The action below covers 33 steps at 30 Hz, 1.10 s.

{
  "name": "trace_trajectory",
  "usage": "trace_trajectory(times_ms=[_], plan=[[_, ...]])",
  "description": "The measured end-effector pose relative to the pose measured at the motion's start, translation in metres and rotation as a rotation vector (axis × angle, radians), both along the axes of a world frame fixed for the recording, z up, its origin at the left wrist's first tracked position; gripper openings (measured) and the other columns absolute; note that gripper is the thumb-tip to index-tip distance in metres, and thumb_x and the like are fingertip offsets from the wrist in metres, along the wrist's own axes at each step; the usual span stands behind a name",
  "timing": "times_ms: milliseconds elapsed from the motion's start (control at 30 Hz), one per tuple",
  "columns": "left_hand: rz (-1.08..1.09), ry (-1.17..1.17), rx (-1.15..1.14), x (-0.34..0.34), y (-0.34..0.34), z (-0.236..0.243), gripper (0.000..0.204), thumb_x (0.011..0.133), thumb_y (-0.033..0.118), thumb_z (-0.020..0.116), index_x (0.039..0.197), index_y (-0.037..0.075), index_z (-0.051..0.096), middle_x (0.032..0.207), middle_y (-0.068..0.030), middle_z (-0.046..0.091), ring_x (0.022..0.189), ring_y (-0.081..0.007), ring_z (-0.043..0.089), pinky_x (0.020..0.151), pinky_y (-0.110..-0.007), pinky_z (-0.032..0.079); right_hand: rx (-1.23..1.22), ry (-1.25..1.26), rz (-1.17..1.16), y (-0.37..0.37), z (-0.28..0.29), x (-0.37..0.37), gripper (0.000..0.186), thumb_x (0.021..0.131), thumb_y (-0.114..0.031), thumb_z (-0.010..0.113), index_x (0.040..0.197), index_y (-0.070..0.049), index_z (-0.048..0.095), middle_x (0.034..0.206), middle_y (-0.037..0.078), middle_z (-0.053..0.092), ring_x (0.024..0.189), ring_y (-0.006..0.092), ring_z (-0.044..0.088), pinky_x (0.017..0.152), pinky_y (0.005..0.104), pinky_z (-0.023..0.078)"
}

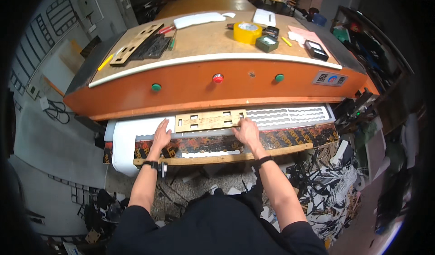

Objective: Operating a die-cutting press to cut shaped pieces from leather sheets.

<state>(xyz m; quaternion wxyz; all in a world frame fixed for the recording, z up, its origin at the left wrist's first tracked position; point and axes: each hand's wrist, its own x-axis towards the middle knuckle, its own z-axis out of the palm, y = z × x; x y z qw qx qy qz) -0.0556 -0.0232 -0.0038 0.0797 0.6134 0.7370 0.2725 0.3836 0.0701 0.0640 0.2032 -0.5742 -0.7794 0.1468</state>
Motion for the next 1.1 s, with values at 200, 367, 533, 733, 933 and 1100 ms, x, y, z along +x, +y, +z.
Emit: trace_trajectory(times_ms=[200,367,533,733,933,1100], plan=[[-0.004,-0.018,-0.22,-0.014,0.046,-0.014,0.063,0.11,0.023,0.062,0.172,0.018,0.049,0.183,-0.0059,0.039,0.172,-0.0325,0.026,0.139,-0.06,0.016,-0.055,-0.074,0.339,0.046,0.016,-0.04,0.079,0.077,-0.039,0.099,0.143,-0.007,0.071,0.145,0.017,0.071,0.133,0.0399,0.067,0.119,0.0516,0.049],[0.046,0.161,-0.22,0.019,0.076,-0.017,0.062,0.116,0.043,0.051,0.174,0.022,0.045,0.184,0.0001,0.037,0.173,-0.0273,0.024,0.14,-0.059,0.011,-0.162,-0.245,0.513,0.094,-0.01,-0.043,0.125,0.063,-0.04,0.106,0.17,-0.016,0.046,0.17,0.015,0.055,0.157,0.0362,0.05,0.136,0.0567,0.032],[0.057,0.186,-0.245,0.022,0.069,-0.015,0.061,0.116,0.04,0.051,0.174,0.021,0.046,0.184,0.0,0.038,0.172,-0.0281,0.026,0.14,-0.059,0.012,-0.218,-0.072,0.536,0.092,-0.014,-0.047,0.113,0.064,-0.029,0.104,0.164,-0.016,0.052,0.16,0.013,0.063,0.152,0.0343,0.056,0.136,0.0576,0.032],[0.035,0.218,-0.091,0.018,0.076,-0.018,0.058,0.114,0.036,0.055,0.169,0.018,0.053,0.181,-0.0025,0.044,0.17,-0.0315,0.031,0.138,-0.064,0.015,-0.318,0.127,0.439,0.088,0.028,-0.042,0.103,0.063,-0.018,0.104,0.155,-0.014,0.057,0.153,0.014,0.067,0.145,0.0368,0.06,0.13,0.052,0.044],[0.036,0.175,-0.089,0.02,0.076,-0.022,0.058,0.114,0.037,0.056,0.167,0.015,0.055,0.18,-0.0046,0.045,0.17,-0.0354,0.031,0.137,-0.065,0.015,-0.49,0.767,0.378,0.093,0.066,0.009,0.104,0.059,-0.006,0.106,0.153,-0.01,0.062,0.167,0.012,0.056,0.158,0.0278,0.05,0.136,0.045,0.037],[-0.165,-0.047,-0.057,0.062,0.077,-0.007,0.056,0.113,0.039,0.06,0.157,0.006,0.062,0.172,-0.0199,0.051,0.166,-0.0371,0.039,0.135,-0.066,0.022,-0.611,1.231,0.374,0.095,0.052,0.051,0.105,0.074,-0.035,0.106,0.161,-0.001,0.056,0.157,0.012,0.063,0.146,0.0249,0.059,0.126,0.0405,0.044]])
